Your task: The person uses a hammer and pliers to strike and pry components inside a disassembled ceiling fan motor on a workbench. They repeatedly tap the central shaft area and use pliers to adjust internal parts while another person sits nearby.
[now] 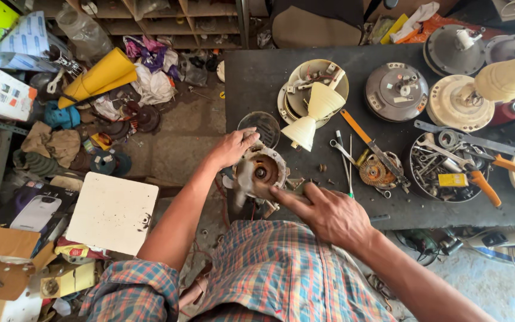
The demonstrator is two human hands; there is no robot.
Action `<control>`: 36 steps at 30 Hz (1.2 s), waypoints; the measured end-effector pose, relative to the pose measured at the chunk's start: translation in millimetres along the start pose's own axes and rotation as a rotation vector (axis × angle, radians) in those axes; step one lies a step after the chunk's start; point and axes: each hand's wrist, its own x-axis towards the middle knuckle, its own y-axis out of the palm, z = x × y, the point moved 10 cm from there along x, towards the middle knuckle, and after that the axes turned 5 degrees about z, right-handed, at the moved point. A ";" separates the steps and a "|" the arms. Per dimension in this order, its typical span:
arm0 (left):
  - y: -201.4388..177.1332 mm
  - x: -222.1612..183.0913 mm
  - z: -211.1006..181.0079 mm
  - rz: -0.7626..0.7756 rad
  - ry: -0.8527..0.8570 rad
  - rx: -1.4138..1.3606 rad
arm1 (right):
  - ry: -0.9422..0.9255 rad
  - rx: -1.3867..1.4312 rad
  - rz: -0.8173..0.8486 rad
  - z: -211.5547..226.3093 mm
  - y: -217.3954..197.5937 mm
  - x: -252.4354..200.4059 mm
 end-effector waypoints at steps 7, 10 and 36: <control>0.3 3.7 -3.0 -0.039 0.024 -0.010 | 0.429 0.264 0.185 -58.2 22.5 -6.4; 1.9 -2.3 -1.7 -0.032 0.031 0.003 | 0.375 0.339 0.045 -64.3 2.2 -3.2; 1.1 -2.7 -1.8 -0.024 0.008 0.041 | 0.082 0.245 -0.108 -25.0 -97.5 40.9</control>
